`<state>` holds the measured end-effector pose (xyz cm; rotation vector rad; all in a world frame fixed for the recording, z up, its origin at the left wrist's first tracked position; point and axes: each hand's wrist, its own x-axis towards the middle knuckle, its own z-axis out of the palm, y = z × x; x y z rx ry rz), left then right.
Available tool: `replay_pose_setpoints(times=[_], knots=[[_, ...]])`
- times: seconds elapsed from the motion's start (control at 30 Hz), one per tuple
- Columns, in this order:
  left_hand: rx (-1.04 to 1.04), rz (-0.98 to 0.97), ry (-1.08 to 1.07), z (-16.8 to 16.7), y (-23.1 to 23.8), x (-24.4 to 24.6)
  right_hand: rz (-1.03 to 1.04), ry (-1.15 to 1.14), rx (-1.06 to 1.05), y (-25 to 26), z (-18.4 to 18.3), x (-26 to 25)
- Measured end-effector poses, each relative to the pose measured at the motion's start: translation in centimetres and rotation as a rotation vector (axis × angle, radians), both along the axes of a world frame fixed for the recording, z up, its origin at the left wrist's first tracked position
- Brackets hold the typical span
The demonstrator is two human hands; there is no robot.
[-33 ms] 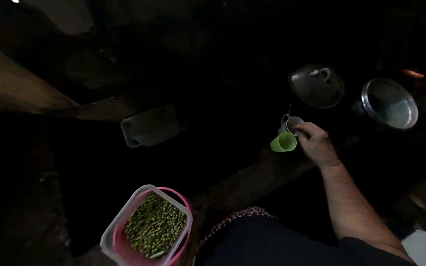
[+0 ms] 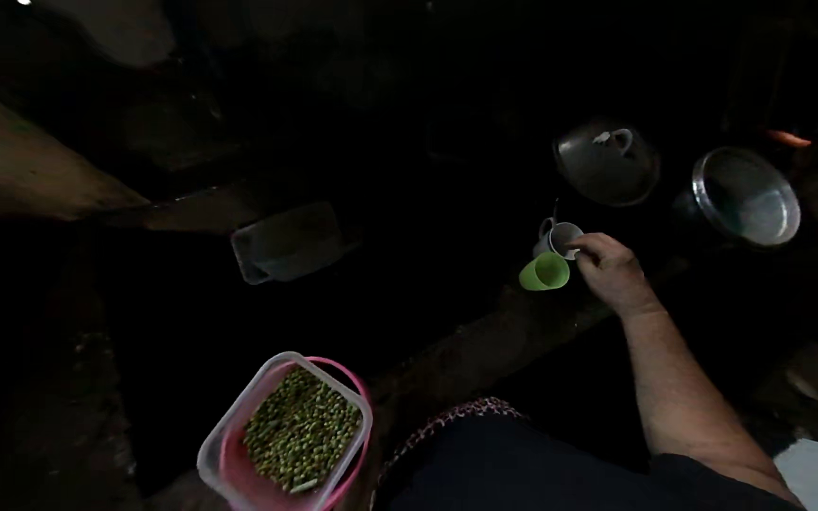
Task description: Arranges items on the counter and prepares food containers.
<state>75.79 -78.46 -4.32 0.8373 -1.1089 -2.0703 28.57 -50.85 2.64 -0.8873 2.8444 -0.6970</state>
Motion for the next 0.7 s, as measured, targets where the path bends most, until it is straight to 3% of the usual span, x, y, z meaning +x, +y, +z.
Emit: replay_pose_setpoints(times=[0.03,0.13,0.33,0.5,0.7], knots=[[-0.033,0.01,-0.036,0.4,-0.6,-0.3,0.0,-0.017,0.06,0.5,-0.5,-0.7],[0.124,0.153,-0.18,3.0,-1.7,-2.3,0.046,-0.115,0.266,0.3,-2.8,-1.9],[0.106,0.187,-0.122,3.5,-2.5,-1.0,-0.001,-0.205,0.44,-2.3,-6.3,-3.8],[0.21,0.307,-0.12,2.8,-2.3,0.8,-0.09,-0.306,0.502,-6.5,-3.5,-2.0],[0.327,0.409,-0.097,1.5,-2.1,2.6,0.11,-0.406,0.384,-19.5,0.3,2.1]])
